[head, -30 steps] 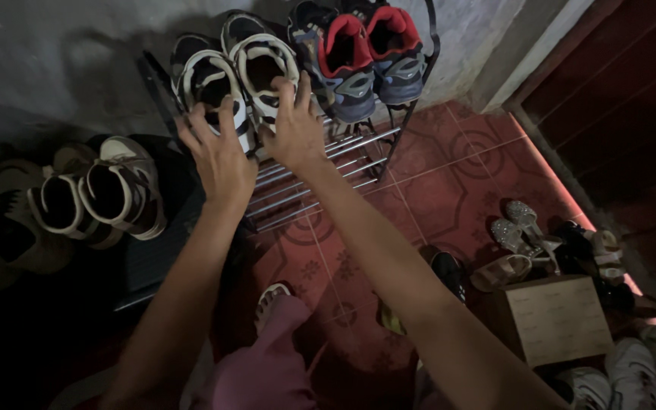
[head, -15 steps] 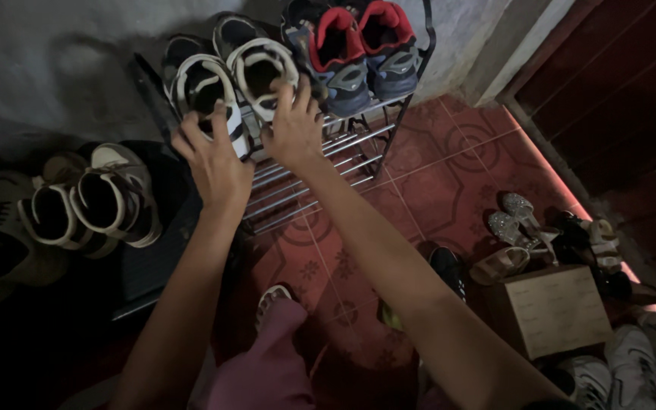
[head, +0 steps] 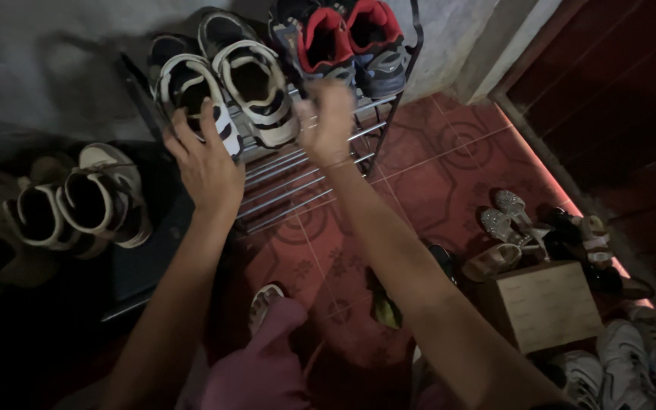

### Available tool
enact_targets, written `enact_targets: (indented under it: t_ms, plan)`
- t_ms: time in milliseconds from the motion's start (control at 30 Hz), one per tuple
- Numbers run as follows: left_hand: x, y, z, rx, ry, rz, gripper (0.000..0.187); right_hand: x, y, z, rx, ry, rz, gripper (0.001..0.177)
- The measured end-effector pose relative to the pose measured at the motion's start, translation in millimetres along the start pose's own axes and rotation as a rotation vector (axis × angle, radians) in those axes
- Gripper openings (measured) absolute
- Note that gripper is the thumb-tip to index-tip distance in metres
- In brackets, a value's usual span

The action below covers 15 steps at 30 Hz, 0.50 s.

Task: The person wipes several pairs of shoes with a yellow cloth, then places them on a metal shoe rack. The person also wipes a cardboard shoe box and places it on the rack.

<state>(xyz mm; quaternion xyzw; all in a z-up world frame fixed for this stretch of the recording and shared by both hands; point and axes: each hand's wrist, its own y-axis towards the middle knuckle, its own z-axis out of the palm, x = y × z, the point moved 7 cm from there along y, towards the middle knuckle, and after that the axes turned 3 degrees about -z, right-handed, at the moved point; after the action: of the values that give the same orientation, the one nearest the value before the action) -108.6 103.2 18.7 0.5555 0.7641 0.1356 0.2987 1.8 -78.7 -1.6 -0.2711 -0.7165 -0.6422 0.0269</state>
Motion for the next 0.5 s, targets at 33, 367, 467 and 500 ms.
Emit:
enact_targets:
  t_ms: [33,367,467,500]
  plan:
    - [-1.4,-2.9,-0.1,-0.001,0.003,0.009,0.105,-17.3,-3.1,-11.9,-0.079,-0.028,0.072,0.022]
    - [-76.5,-90.4,176.9,0.482,-0.557,-0.004,0.043,-245.6,-58.9,-80.6,-0.006,-0.056,0.667,0.041]
    - [-108.4,-56.1,273.8,0.572,-0.67,-0.049,0.022,-296.8,-74.7,-70.6,0.217,0.327,0.754,0.057]
    - [-113.6,-43.8,297.0,0.53,-0.739,-0.114,0.024,-304.5,-77.6,-64.5,0.22,0.459,0.739,0.052]
